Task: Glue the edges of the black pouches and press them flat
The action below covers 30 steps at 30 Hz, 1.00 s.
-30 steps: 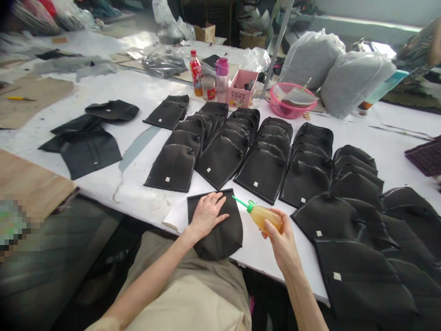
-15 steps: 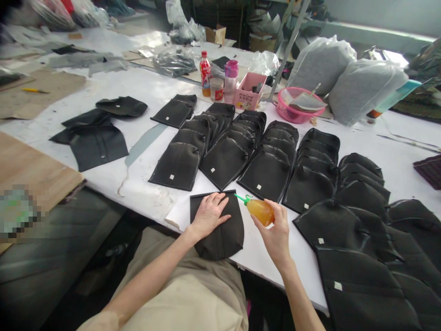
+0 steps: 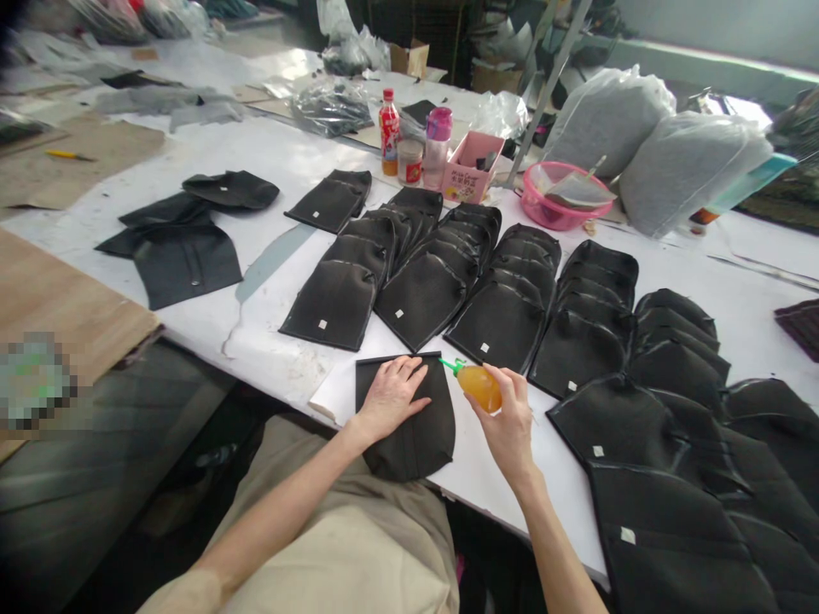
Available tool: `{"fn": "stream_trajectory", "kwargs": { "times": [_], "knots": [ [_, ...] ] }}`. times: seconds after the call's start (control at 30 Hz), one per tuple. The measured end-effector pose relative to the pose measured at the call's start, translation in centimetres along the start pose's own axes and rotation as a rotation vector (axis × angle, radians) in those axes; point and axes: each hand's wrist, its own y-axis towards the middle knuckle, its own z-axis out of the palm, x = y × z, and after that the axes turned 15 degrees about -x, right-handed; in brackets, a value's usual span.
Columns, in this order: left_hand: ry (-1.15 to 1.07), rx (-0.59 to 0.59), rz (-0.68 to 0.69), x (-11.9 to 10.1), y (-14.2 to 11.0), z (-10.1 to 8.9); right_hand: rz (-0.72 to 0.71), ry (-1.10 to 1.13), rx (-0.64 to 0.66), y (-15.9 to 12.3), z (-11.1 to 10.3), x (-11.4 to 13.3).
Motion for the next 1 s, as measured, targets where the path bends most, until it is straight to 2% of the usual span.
{"fn": "stream_trajectory", "kwargs": {
  "times": [0.33, 0.57, 0.83, 1.0],
  "knots": [
    [-0.003, 0.013, 0.002, -0.1, 0.0, -0.3, -0.156, 0.037, 0.045, 0.2, 0.2, -0.3],
    [0.0, 0.01, 0.005, 0.0, 0.0, -0.1, -0.149, 0.057, 0.082, 0.5, -0.9, 0.0],
    [-0.002, 0.002, 0.005, 0.0, 0.0, -0.1, -0.125, 0.026, 0.033, 0.4, 0.5, -0.1],
    [-0.001, 0.006, 0.005, 0.1, -0.1, 0.1, -0.112, 0.029, 0.072, 0.3, -0.3, 0.1]
  ]
}}
